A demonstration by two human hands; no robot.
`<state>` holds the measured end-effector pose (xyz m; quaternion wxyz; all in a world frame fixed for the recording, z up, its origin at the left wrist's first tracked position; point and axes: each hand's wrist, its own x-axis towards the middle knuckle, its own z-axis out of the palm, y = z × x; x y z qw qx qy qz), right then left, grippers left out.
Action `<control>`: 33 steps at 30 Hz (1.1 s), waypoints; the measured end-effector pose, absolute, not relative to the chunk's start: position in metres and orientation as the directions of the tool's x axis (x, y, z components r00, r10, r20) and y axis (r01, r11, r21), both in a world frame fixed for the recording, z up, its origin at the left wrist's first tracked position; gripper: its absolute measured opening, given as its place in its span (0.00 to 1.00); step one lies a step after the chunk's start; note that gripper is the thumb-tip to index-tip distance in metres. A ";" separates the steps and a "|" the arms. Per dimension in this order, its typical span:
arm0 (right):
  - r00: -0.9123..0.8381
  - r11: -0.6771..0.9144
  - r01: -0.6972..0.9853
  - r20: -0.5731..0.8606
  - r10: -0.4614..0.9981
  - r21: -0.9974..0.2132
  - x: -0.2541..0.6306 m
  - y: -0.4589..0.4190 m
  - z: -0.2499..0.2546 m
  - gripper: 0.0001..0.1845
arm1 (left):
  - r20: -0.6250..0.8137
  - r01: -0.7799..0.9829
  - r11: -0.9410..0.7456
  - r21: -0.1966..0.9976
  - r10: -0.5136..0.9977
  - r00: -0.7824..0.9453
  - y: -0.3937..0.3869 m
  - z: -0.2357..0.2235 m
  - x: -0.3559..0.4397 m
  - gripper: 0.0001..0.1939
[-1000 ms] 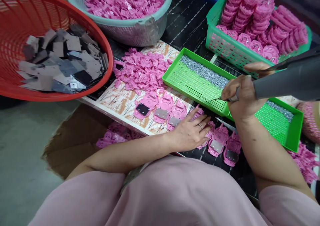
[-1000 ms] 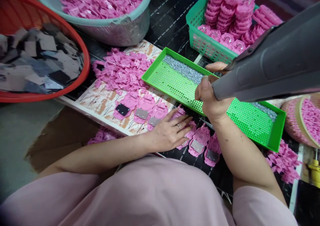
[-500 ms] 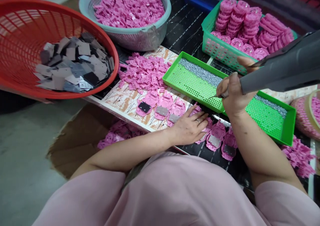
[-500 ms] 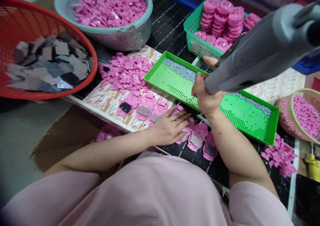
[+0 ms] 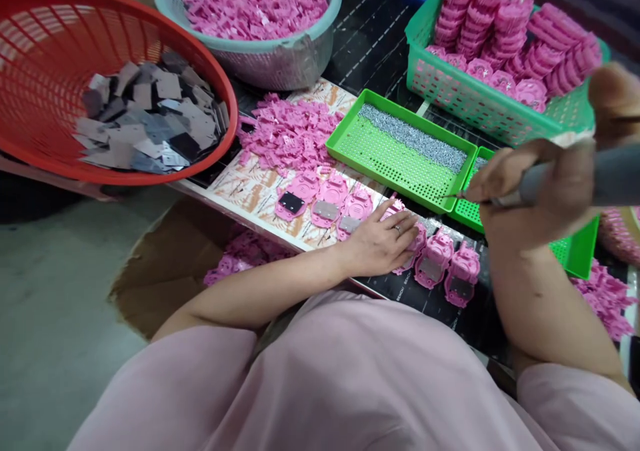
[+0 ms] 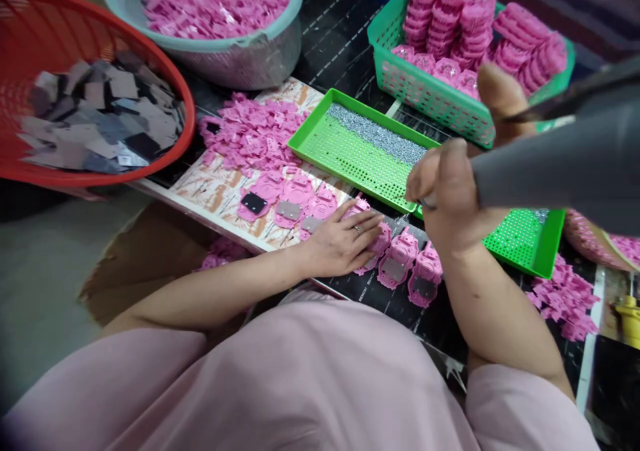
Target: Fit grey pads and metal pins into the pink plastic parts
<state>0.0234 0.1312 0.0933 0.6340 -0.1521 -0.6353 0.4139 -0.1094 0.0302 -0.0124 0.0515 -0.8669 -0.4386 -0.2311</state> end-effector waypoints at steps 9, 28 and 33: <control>-0.320 0.410 -0.365 0.526 0.788 -0.836 0.042 0.091 0.079 0.12 | 0.427 0.782 -0.612 0.118 0.743 0.516 0.028 -0.008 -0.108 0.17; -0.080 0.596 -0.306 0.644 0.761 -0.742 0.021 0.147 0.082 0.14 | 0.475 0.797 -0.603 0.048 0.715 0.513 0.028 -0.010 -0.106 0.16; -0.092 0.590 -0.199 0.614 0.784 -0.783 0.007 0.169 0.059 0.18 | 0.476 0.789 -0.609 0.078 0.718 0.508 0.028 -0.009 -0.106 0.17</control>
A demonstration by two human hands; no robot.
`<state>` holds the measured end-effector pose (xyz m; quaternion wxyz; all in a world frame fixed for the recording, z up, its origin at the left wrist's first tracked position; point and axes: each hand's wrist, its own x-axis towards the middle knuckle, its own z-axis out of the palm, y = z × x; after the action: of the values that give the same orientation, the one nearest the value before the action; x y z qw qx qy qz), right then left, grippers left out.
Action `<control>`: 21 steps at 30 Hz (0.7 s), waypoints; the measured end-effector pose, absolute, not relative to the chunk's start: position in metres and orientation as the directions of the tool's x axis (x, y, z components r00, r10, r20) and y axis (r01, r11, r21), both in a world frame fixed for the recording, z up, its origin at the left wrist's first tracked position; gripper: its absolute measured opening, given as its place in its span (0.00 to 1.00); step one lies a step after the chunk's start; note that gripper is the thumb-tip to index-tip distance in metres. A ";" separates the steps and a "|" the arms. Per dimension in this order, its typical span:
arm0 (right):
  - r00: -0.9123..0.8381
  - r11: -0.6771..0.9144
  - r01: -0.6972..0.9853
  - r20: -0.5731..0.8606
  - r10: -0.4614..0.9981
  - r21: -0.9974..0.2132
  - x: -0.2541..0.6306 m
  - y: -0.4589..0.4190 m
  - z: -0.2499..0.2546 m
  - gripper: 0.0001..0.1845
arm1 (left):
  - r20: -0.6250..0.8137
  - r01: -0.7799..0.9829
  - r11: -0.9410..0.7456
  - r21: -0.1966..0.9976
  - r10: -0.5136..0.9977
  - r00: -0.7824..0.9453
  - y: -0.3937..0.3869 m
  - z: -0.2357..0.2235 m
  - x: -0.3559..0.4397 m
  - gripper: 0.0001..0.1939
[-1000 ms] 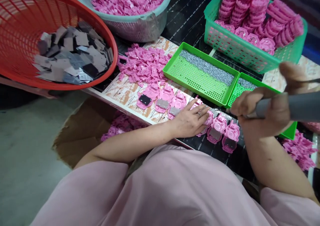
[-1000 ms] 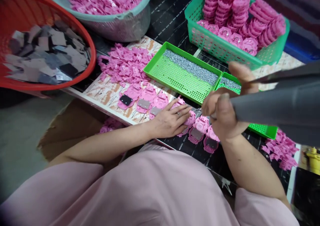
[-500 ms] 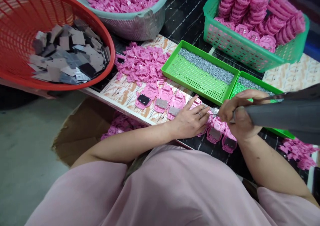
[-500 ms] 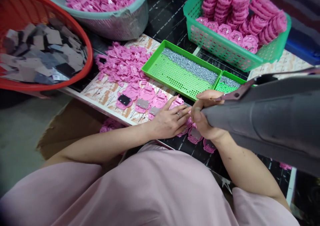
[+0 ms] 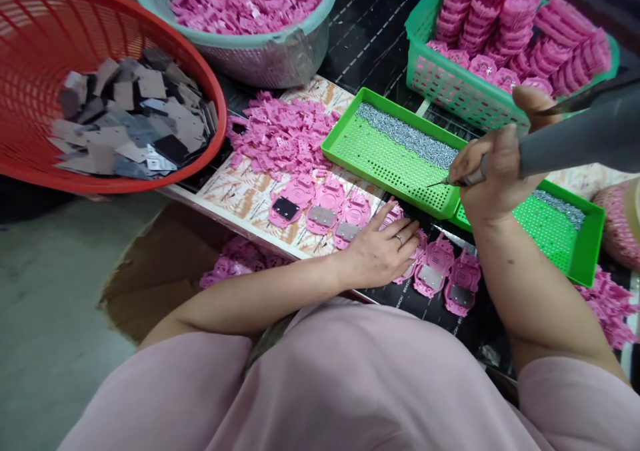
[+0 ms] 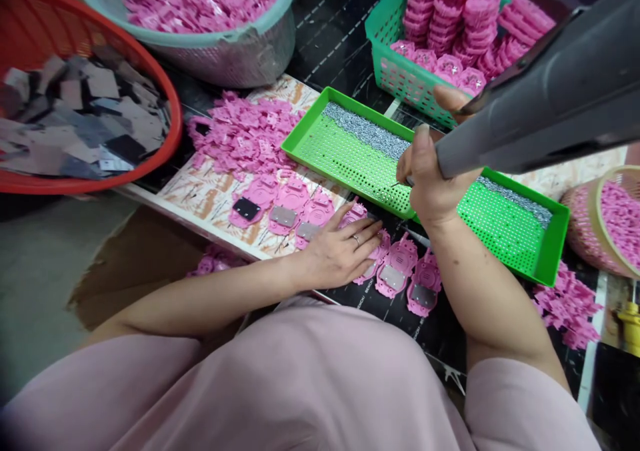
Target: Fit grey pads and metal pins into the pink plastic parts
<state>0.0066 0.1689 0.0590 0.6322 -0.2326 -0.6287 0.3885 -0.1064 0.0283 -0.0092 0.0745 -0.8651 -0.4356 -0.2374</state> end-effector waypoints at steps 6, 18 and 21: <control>-0.125 0.573 -0.136 0.588 0.799 -0.808 0.005 0.167 0.057 0.12 | 0.438 0.788 -0.606 0.109 0.741 0.509 0.028 -0.008 -0.106 0.17; -0.076 0.586 -0.250 0.619 0.782 -0.771 0.000 0.167 0.057 0.16 | 0.429 0.777 -0.619 0.112 0.736 0.524 0.029 -0.010 -0.109 0.18; -0.090 0.549 -0.247 0.583 0.808 -0.799 0.013 0.160 0.079 0.22 | 0.389 0.774 -0.617 0.142 0.754 0.530 0.028 -0.006 -0.110 0.21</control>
<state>0.0131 0.1603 0.0791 0.6341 -0.2296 -0.6100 0.4159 -0.1100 0.0280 -0.0057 0.0241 -0.8742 -0.4368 -0.2107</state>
